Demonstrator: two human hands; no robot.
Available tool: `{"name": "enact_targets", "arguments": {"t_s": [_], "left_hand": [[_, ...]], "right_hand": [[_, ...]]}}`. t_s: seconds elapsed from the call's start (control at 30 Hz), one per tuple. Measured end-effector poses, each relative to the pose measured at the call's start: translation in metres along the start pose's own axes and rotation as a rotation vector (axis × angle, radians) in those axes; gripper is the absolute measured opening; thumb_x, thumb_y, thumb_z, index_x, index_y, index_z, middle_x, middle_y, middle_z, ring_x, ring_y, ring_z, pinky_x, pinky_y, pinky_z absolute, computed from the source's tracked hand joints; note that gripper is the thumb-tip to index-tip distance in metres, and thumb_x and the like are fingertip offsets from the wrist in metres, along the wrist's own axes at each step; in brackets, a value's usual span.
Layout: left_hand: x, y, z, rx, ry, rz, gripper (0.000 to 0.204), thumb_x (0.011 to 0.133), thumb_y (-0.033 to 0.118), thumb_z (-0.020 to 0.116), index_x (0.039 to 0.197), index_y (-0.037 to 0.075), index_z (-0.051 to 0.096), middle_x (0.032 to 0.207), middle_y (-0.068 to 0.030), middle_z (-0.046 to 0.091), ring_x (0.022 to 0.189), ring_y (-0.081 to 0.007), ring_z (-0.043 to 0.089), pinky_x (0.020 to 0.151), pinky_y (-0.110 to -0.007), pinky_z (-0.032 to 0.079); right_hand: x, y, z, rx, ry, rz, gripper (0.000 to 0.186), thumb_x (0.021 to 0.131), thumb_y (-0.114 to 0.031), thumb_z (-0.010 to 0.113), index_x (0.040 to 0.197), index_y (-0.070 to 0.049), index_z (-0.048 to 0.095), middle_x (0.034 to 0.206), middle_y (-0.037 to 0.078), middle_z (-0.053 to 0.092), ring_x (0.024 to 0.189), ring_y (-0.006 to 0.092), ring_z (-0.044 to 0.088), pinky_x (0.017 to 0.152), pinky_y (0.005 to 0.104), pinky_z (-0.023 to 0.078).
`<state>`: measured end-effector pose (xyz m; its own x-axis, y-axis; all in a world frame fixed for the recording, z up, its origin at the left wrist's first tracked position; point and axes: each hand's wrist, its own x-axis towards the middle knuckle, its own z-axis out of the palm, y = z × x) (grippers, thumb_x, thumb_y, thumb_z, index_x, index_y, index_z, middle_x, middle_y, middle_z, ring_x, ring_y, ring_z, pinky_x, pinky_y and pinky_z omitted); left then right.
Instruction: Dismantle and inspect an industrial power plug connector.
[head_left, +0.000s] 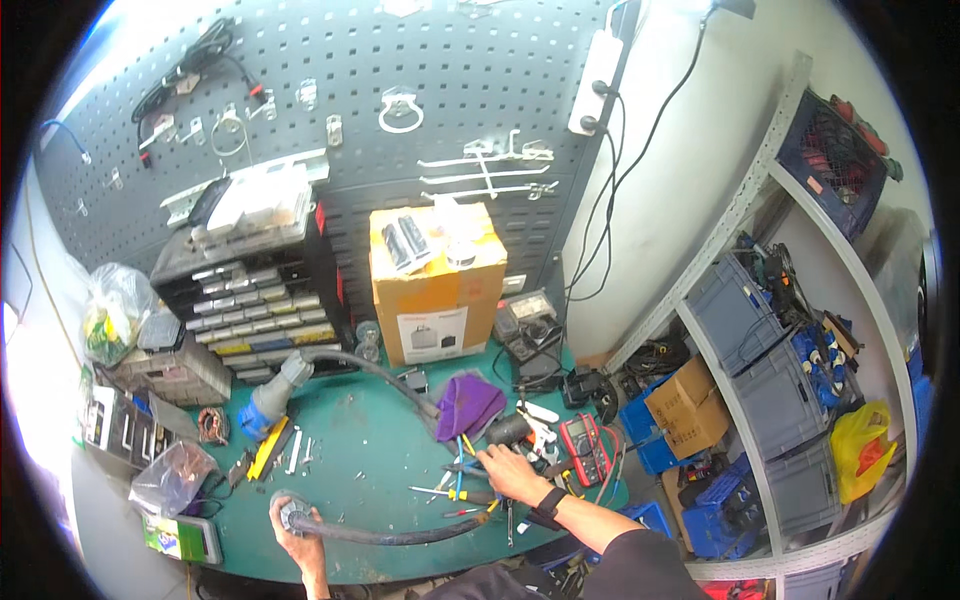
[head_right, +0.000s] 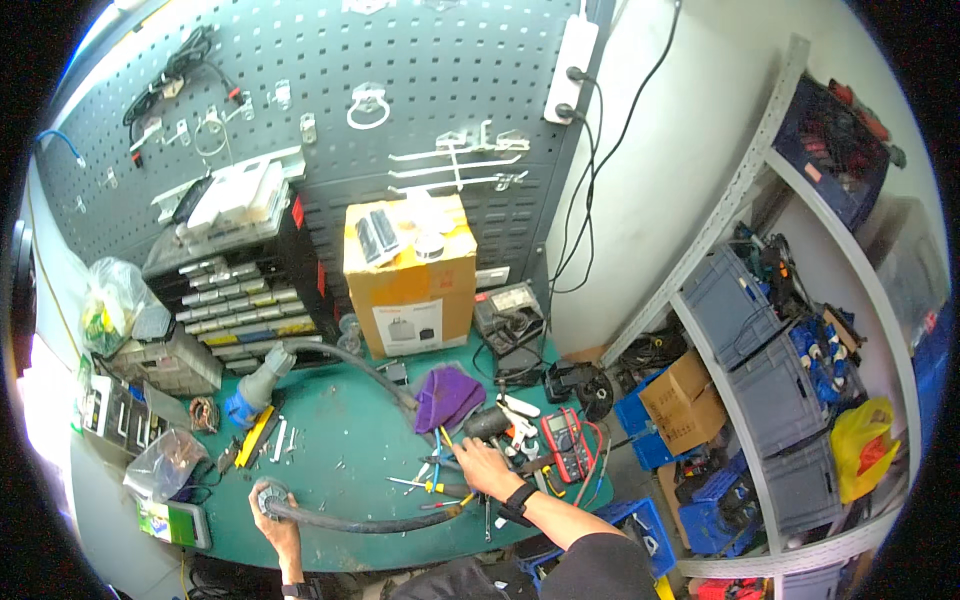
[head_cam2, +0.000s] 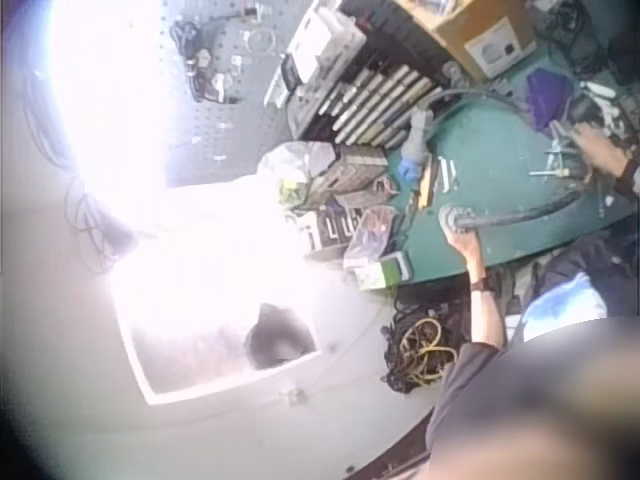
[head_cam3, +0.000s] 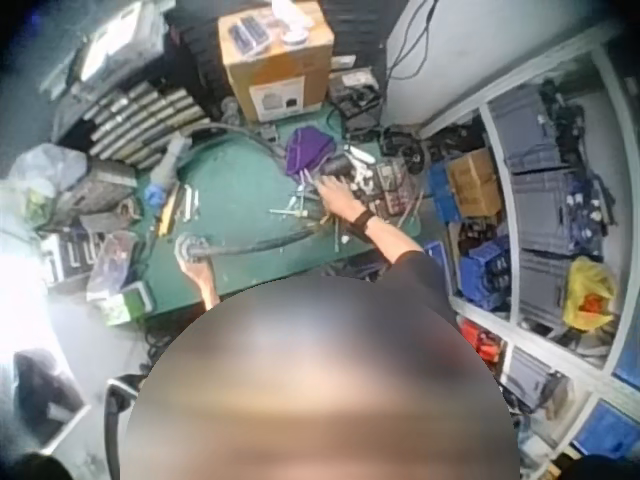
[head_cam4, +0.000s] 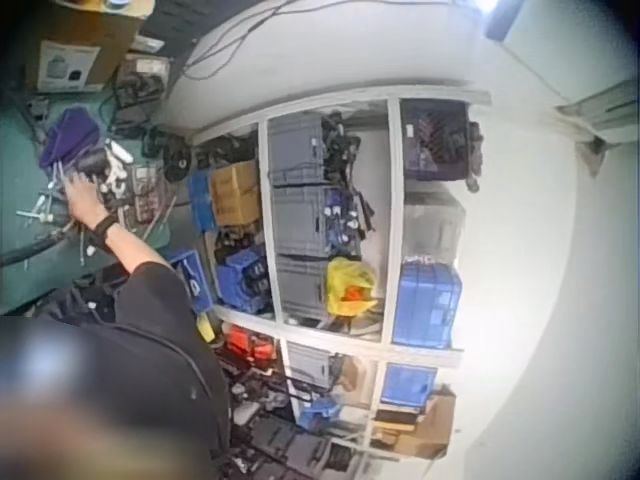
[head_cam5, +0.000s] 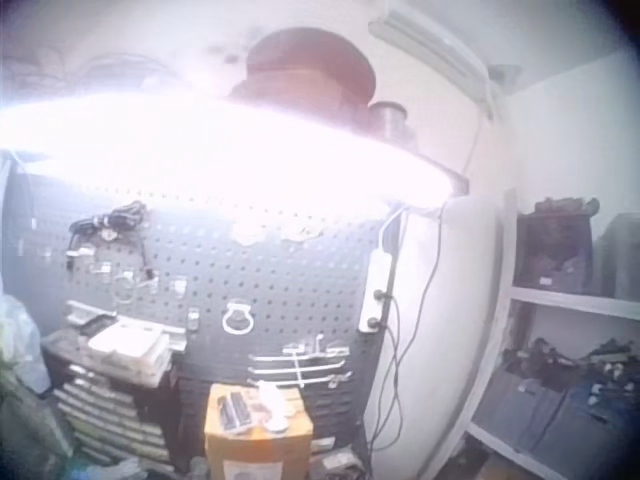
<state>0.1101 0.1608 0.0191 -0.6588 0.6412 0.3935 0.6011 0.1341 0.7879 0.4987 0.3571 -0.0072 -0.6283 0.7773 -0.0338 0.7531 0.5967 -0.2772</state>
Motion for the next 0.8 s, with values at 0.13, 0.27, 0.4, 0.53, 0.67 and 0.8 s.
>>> {"name": "enact_targets", "arguments": {"t_s": [0.13, 0.27, 0.4, 0.53, 0.67, 0.8], "left_hand": [[-0.002, -0.017, 0.002, -0.069, 0.026, -0.041, 0.053, 0.08, -0.01, 0.077, 0.127, 0.005, 0.057, 0.121, -0.0096, 0.061, 0.114, -0.0228, 0.06, 0.103, -0.037, 0.048], [0.005, 0.0, 0.008, -0.142, -0.004, -0.152, 0.051, 0.078, -0.002, 0.079, 0.124, 0.005, 0.058, 0.121, -0.0134, 0.062, 0.117, -0.0278, 0.06, 0.105, -0.041, 0.046], [0.014, 0.006, 0.014, -0.077, 0.03, -0.092, 0.049, 0.082, -0.001, 0.079, 0.125, 0.005, 0.058, 0.122, -0.0124, 0.063, 0.116, -0.0267, 0.06, 0.104, -0.04, 0.046], [0.007, 0.013, 0.007, -0.073, 0.023, -0.112, 0.05, 0.082, -0.002, 0.079, 0.126, 0.005, 0.058, 0.124, -0.0128, 0.063, 0.117, -0.0266, 0.06, 0.105, -0.039, 0.047], [0.001, -0.02, 0.012, -0.128, 0.022, -0.04, 0.054, 0.081, -0.009, 0.077, 0.129, 0.006, 0.056, 0.122, -0.0102, 0.063, 0.111, -0.0228, 0.061, 0.098, -0.036, 0.052], [-0.003, -0.016, 0.005, -0.173, 0.051, -0.039, 0.051, 0.081, -0.008, 0.075, 0.127, 0.004, 0.055, 0.116, -0.0099, 0.06, 0.109, -0.0225, 0.06, 0.099, -0.036, 0.05]], "right_hand": [[-0.002, 0.014, 0.001, 0.051, 0.003, -0.04, 0.041, 0.081, -0.004, 0.067, 0.122, -0.003, 0.063, 0.111, 0.017, 0.062, 0.107, 0.039, 0.062, 0.088, 0.0501, 0.057], [-0.007, 0.029, -0.029, 0.258, 0.084, -0.031, 0.035, 0.084, -0.014, 0.073, 0.116, -0.001, 0.067, 0.114, 0.02, 0.065, 0.111, 0.0392, 0.063, 0.096, 0.0475, 0.053], [0.004, 0.042, -0.081, 0.398, 0.185, 0.106, 0.024, 0.089, -0.016, 0.072, 0.109, -0.001, 0.07, 0.104, 0.019, 0.07, 0.098, 0.0371, 0.069, 0.087, 0.045, 0.055], [-0.007, 0.069, -0.126, 0.461, 0.319, 0.221, 0.025, 0.089, -0.014, 0.074, 0.108, 0.001, 0.07, 0.1, 0.019, 0.073, 0.09, 0.0344, 0.073, 0.081, 0.043, 0.057], [0.015, 0.096, -0.188, 0.424, 0.591, 0.281, 0.023, 0.089, -0.014, 0.076, 0.105, 0.0, 0.07, 0.097, 0.017, 0.073, 0.088, 0.0287, 0.073, 0.082, 0.0389, 0.057], [0.061, 0.112, -0.302, 0.217, 0.937, 0.151, 0.015, 0.092, -0.014, 0.072, 0.098, 0.0, 0.07, 0.091, 0.016, 0.074, 0.086, 0.0272, 0.073, 0.079, 0.0378, 0.056]]}}
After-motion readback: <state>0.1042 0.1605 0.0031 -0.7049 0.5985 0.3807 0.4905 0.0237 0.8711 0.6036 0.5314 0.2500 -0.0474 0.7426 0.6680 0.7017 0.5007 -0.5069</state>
